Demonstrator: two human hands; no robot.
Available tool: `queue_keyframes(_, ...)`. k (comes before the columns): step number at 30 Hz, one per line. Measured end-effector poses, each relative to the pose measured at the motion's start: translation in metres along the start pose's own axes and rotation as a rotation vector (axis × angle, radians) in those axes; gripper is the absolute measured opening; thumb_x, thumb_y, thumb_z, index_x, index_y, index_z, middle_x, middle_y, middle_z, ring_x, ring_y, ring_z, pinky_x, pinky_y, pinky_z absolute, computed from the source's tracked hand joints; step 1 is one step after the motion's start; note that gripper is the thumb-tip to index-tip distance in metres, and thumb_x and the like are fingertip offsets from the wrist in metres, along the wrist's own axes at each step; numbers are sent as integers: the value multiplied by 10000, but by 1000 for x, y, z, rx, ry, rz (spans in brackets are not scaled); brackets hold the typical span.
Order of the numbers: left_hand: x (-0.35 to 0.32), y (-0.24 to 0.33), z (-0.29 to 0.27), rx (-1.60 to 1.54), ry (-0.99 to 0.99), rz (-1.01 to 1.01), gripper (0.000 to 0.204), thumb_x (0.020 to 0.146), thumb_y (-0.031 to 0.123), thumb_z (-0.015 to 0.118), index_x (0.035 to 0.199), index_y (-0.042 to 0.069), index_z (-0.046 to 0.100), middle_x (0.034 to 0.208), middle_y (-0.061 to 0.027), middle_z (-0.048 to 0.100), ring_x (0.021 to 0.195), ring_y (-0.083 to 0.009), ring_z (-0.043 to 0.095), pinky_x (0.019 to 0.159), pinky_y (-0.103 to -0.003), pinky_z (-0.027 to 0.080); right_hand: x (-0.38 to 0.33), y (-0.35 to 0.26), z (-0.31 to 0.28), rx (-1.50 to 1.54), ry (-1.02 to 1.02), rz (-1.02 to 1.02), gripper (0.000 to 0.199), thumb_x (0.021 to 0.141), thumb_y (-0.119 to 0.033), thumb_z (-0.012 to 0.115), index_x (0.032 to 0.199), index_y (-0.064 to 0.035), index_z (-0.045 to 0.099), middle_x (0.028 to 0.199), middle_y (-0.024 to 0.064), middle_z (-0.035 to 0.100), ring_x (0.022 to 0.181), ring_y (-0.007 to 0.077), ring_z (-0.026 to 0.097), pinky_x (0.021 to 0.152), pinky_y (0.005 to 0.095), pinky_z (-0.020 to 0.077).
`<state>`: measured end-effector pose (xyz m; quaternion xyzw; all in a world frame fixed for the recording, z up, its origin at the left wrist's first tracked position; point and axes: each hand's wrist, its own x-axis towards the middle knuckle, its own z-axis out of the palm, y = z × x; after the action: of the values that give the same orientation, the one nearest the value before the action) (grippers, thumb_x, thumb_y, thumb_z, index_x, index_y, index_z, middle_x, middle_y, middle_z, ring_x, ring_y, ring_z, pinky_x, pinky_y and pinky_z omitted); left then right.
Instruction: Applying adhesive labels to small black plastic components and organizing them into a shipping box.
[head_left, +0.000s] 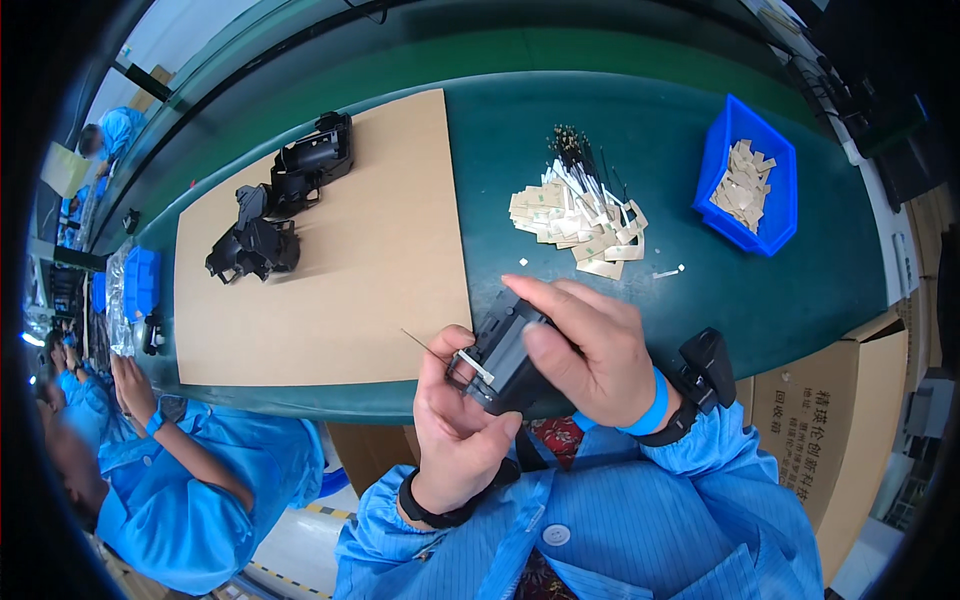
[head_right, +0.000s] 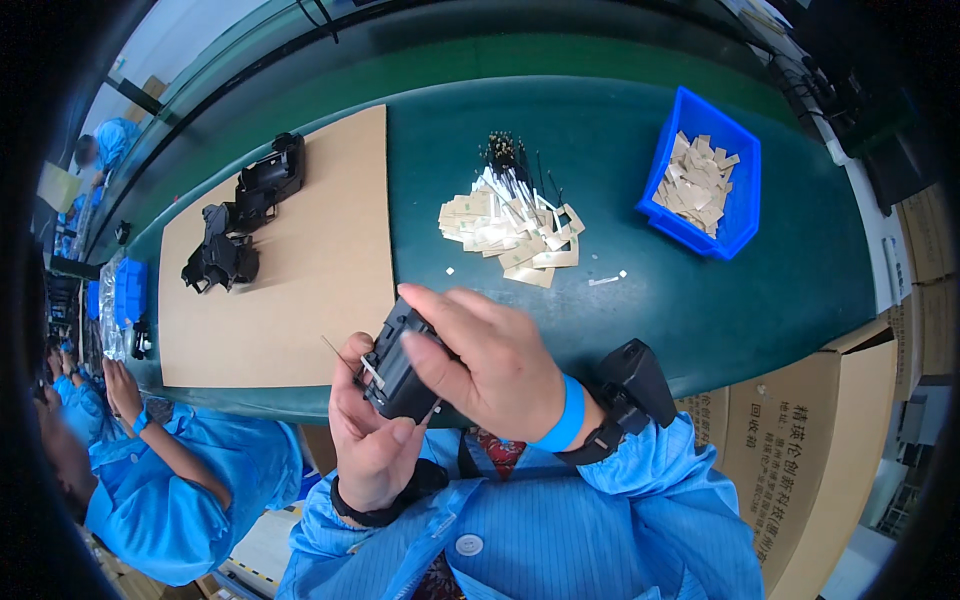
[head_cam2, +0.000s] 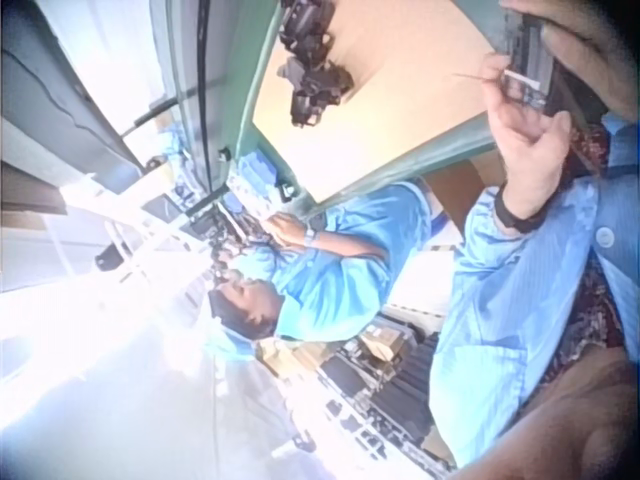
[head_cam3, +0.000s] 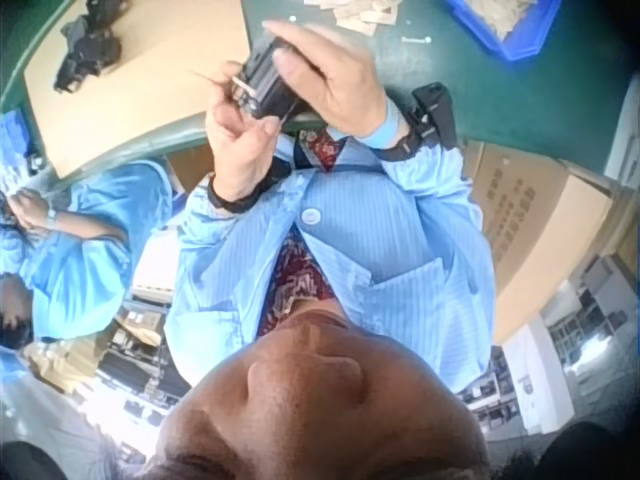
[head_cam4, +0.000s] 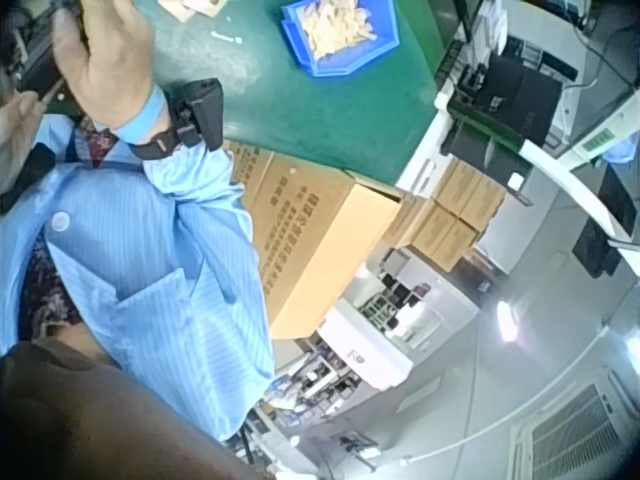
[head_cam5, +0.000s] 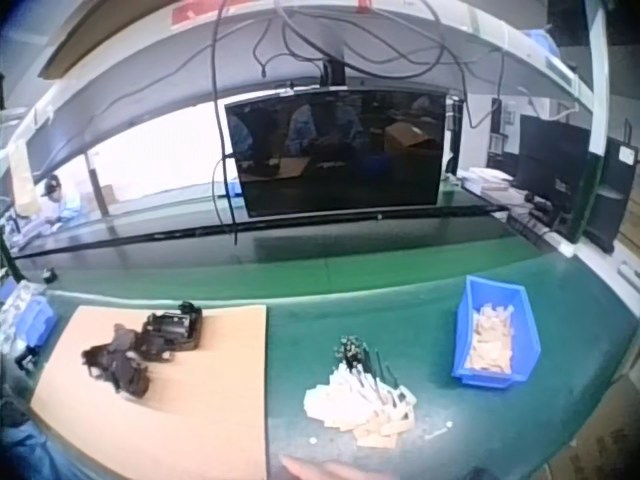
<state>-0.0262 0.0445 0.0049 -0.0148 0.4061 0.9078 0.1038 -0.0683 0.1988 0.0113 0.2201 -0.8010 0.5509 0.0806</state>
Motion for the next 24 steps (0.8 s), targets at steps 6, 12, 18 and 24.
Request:
queue_keyframes(6,0,3,-2,-80,-24,-80,665,683,-36,621,1247,70,284,1196,-167,436,1122,-274,476,964,-428,387,4,-6,-2,-81,44,-92,404,810,-215,614,1107,40,514,780,153,557,638,304,578,552,354,456)
queue_keyframes(12,9,26,4,72,106,-262,573,719,-57,635,1201,61,348,978,-86,573,825,-145,585,677,-244,496,2,-10,-21,-325,-212,-98,410,782,-189,635,1118,21,530,795,120,586,647,282,588,569,325,475)
queue_keyframes(18,74,103,-13,619,4,-74,432,771,61,576,1182,51,446,969,-71,571,841,-134,574,687,-261,482,20,18,-94,-654,0,-115,130,748,-100,627,834,-5,605,780,125,576,698,297,575,598,365,466)
queue_keyframes(24,202,145,-24,817,108,125,417,771,98,609,1162,40,477,1034,-65,545,902,-150,542,782,-293,424,23,43,-91,-755,-148,-48,238,731,-229,656,812,-12,603,809,129,546,774,304,545,656,399,447)
